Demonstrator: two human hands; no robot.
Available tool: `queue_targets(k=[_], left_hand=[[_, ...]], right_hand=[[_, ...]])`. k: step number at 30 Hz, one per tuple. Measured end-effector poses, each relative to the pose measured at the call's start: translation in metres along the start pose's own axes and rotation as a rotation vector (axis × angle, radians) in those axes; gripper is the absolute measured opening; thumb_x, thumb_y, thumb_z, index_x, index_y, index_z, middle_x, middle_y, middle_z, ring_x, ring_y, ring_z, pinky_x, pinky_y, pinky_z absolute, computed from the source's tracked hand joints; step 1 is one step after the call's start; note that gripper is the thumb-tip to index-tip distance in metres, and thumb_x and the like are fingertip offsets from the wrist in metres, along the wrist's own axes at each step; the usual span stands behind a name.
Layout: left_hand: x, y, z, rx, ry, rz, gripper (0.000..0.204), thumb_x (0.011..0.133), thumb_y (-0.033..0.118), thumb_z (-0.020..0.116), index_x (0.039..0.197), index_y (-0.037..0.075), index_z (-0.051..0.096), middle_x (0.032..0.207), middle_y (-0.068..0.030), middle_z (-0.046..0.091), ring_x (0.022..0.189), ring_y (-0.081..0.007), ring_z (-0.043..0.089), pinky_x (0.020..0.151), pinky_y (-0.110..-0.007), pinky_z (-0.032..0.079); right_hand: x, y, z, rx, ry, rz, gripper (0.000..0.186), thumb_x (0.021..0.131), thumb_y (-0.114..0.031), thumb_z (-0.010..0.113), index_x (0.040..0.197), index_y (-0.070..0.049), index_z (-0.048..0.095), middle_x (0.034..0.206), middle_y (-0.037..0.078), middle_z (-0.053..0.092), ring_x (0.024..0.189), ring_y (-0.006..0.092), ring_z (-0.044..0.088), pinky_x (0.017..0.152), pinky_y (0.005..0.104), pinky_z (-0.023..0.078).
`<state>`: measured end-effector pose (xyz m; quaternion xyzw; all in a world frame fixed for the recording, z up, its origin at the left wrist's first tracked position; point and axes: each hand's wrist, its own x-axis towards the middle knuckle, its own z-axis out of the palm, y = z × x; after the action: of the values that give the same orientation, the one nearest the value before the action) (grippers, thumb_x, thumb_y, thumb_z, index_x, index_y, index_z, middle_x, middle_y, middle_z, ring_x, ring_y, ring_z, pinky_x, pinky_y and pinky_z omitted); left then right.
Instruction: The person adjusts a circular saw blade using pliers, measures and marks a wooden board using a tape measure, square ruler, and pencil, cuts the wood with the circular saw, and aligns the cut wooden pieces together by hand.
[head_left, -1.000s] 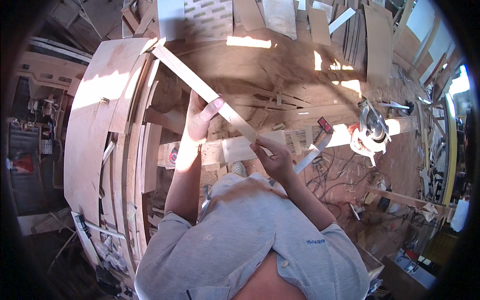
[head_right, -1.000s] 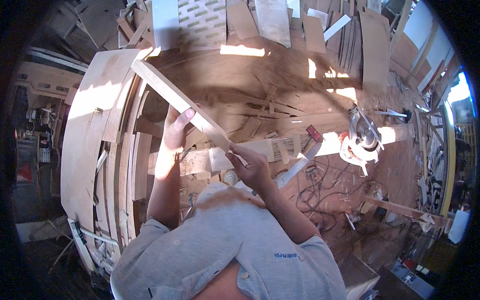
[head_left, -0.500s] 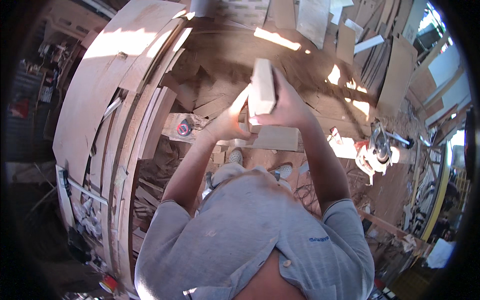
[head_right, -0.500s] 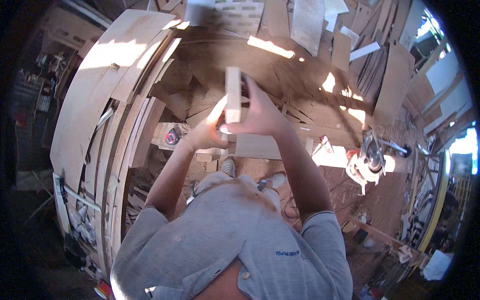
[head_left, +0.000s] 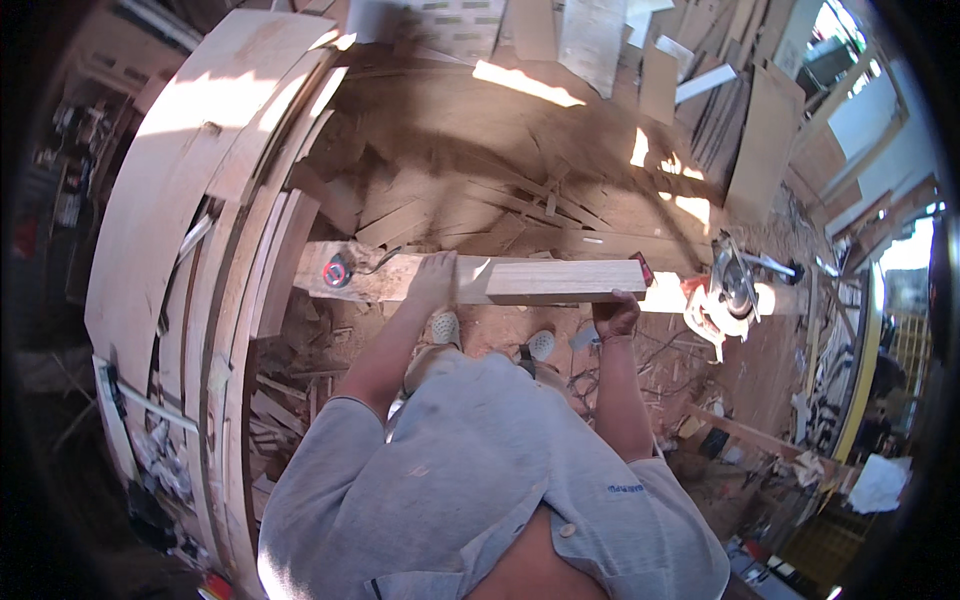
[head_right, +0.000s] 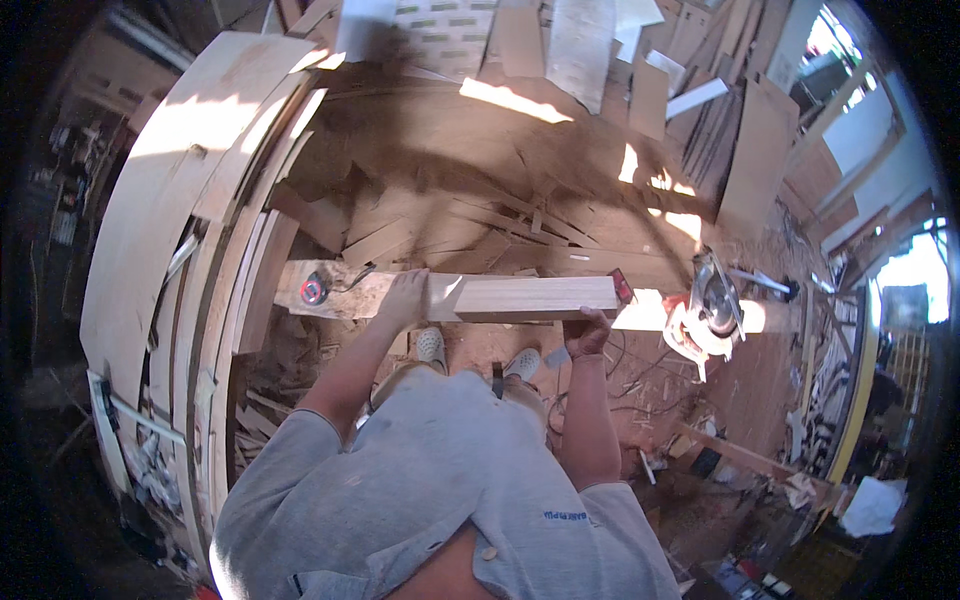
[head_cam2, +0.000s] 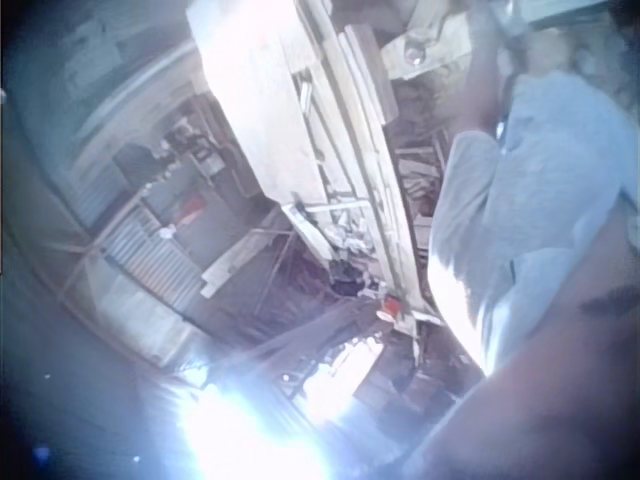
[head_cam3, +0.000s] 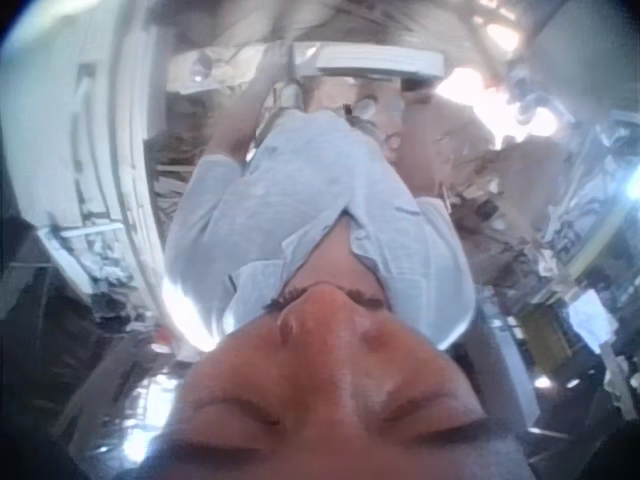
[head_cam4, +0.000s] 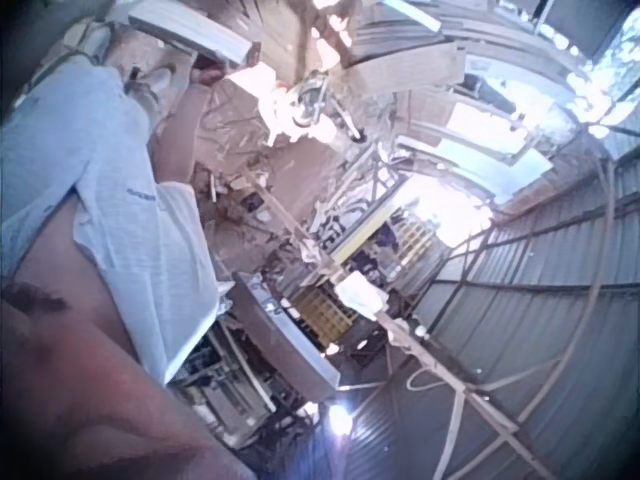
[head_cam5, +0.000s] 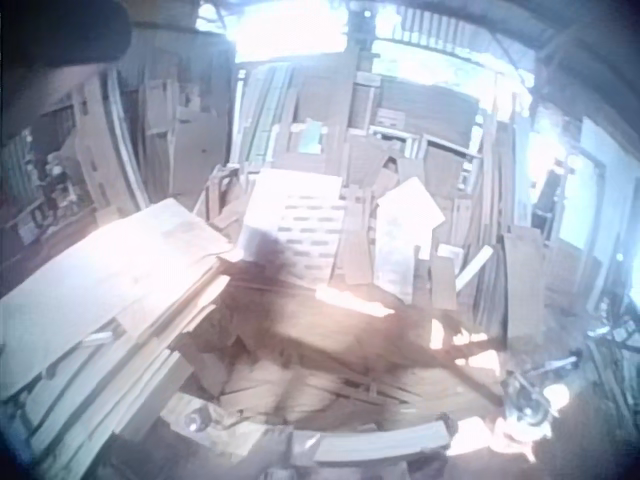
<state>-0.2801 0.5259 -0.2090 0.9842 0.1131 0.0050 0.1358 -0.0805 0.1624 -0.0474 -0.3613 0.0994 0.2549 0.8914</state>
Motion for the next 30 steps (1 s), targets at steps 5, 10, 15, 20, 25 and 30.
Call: queue_targets(k=[5, 10, 15, 20, 25, 30], left_hand=[[0.021, 0.053, -0.098, -0.190, -0.241, 0.013, 0.089, 0.076, 0.019, 0.084, 0.151, -0.003, 0.042, 0.147, -0.0260, 0.052, 0.144, -0.0419, 0.047, 0.129, -0.048, 0.034], [-0.003, 0.068, -0.120, -0.368, -0.180, -0.156, 0.098, 0.072, 0.018, 0.086, 0.155, 0.000, 0.038, 0.154, -0.0271, 0.044, 0.147, -0.0467, 0.044, 0.125, -0.050, 0.042], [-0.017, 0.084, -0.195, -0.347, -0.143, -0.200, 0.107, 0.064, 0.016, 0.090, 0.155, 0.002, 0.036, 0.155, -0.0252, 0.042, 0.144, -0.0478, 0.049, 0.121, -0.051, 0.047], [-0.029, 0.088, -0.255, -0.302, -0.135, -0.165, 0.115, 0.052, 0.017, 0.089, 0.155, 0.001, 0.039, 0.147, -0.0245, 0.049, 0.137, -0.0471, 0.054, 0.119, -0.050, 0.049], [-0.036, 0.103, -0.289, -0.264, -0.088, -0.226, 0.116, 0.048, 0.020, 0.094, 0.150, 0.003, 0.044, 0.143, -0.0234, 0.050, 0.136, -0.0451, 0.050, 0.117, -0.052, 0.048], [-0.028, 0.117, -0.297, -0.229, -0.055, -0.250, 0.115, 0.052, 0.018, 0.097, 0.153, 0.006, 0.043, 0.147, -0.0228, 0.049, 0.141, -0.0471, 0.048, 0.119, -0.052, 0.049]], right_hand=[[-0.006, -0.003, -0.112, 0.058, 0.173, 0.031, 0.058, 0.078, -0.006, 0.072, 0.136, -0.010, 0.065, 0.118, 0.008, 0.073, 0.113, 0.0287, 0.071, 0.102, 0.0470, 0.059], [0.003, 0.000, -0.125, -0.317, 0.282, 0.182, 0.036, 0.091, -0.017, 0.083, 0.124, -0.008, 0.073, 0.110, 0.005, 0.075, 0.094, 0.0191, 0.074, 0.075, 0.0367, 0.062], [0.014, 0.005, -0.119, -0.180, 0.104, 0.377, 0.044, 0.100, -0.013, 0.079, 0.139, 0.001, 0.065, 0.130, 0.015, 0.074, 0.123, 0.0300, 0.072, 0.114, 0.0465, 0.058], [0.014, 0.029, -0.102, -0.080, -0.037, 0.474, 0.045, 0.105, -0.021, 0.074, 0.141, 0.002, 0.062, 0.137, 0.019, 0.071, 0.130, 0.0328, 0.069, 0.115, 0.0479, 0.058], [0.010, 0.039, -0.091, -0.265, -0.055, 0.639, 0.056, 0.105, -0.038, 0.074, 0.141, 0.003, 0.061, 0.135, 0.022, 0.071, 0.124, 0.0335, 0.072, 0.111, 0.0461, 0.060], [0.017, 0.018, -0.082, -0.616, 0.072, 0.962, 0.083, 0.093, -0.062, 0.082, 0.139, 0.005, 0.062, 0.128, 0.022, 0.074, 0.119, 0.0336, 0.074, 0.102, 0.0453, 0.063]])
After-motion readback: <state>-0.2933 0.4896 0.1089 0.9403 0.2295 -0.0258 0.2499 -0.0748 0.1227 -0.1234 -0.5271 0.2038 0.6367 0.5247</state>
